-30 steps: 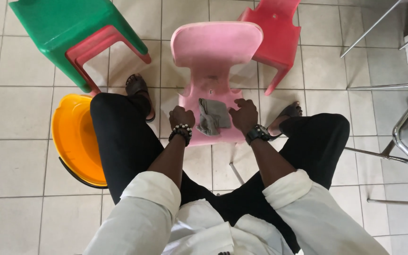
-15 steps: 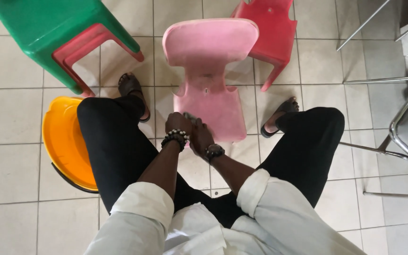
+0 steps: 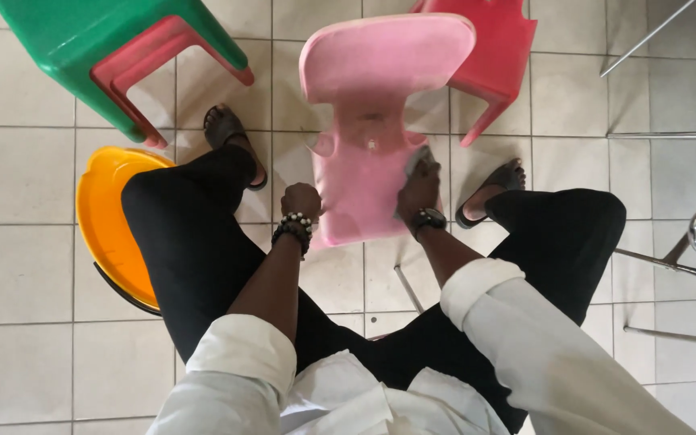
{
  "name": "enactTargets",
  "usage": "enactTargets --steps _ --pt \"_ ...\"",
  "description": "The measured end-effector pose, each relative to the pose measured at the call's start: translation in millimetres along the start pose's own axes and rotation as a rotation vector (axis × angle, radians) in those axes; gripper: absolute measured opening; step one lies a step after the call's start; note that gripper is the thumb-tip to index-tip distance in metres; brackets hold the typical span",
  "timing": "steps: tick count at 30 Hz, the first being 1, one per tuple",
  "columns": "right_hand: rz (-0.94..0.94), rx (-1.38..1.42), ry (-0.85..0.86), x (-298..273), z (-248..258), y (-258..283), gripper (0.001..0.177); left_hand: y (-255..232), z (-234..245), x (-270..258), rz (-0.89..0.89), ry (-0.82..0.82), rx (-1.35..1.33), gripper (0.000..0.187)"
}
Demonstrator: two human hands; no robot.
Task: Wiping and cleaning small plastic chairs with a cloth.
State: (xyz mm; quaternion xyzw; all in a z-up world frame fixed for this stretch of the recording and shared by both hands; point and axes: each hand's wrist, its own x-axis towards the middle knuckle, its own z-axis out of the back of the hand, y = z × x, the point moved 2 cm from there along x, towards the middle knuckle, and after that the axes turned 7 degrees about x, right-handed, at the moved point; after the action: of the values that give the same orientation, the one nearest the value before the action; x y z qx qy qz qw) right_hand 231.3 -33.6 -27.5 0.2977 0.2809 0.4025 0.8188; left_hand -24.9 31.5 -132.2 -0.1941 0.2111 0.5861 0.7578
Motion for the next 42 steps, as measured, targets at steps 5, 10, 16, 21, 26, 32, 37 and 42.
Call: enactTargets --steps 5,10,16,21,26,32,37,42 --pt "0.391 -0.312 0.115 8.9 -65.6 39.3 0.094 0.4 15.5 -14.7 0.006 0.163 -0.038 0.042" --pt "0.506 -0.297 0.253 -8.5 -98.1 57.8 0.087 -10.4 7.1 -37.4 0.273 -0.171 -0.792 0.04" --pt "0.445 -0.364 0.42 23.7 -41.1 51.4 0.052 -36.1 94.4 -94.4 0.122 0.269 -0.486 0.132" --pt "0.248 -0.226 -0.014 45.3 -5.8 90.3 0.058 -37.7 79.8 -87.2 0.091 0.211 -0.411 0.123" --pt "0.559 -0.529 0.071 90.3 -126.0 17.3 0.049 -32.1 68.3 -76.4 0.078 0.217 -0.417 0.122" --pt "0.684 -0.445 0.175 8.6 -151.0 57.3 0.039 -5.6 14.5 -26.1 0.119 0.285 -0.629 0.071" --pt "0.525 -0.114 0.371 -65.6 -106.6 52.6 0.048 -2.0 -76.7 38.3 -0.032 0.254 -0.004 0.036" --pt "0.508 -0.126 0.797 -81.6 -89.0 39.0 0.022 1.9 1.0 -10.3 0.553 -0.497 -0.819 0.038"
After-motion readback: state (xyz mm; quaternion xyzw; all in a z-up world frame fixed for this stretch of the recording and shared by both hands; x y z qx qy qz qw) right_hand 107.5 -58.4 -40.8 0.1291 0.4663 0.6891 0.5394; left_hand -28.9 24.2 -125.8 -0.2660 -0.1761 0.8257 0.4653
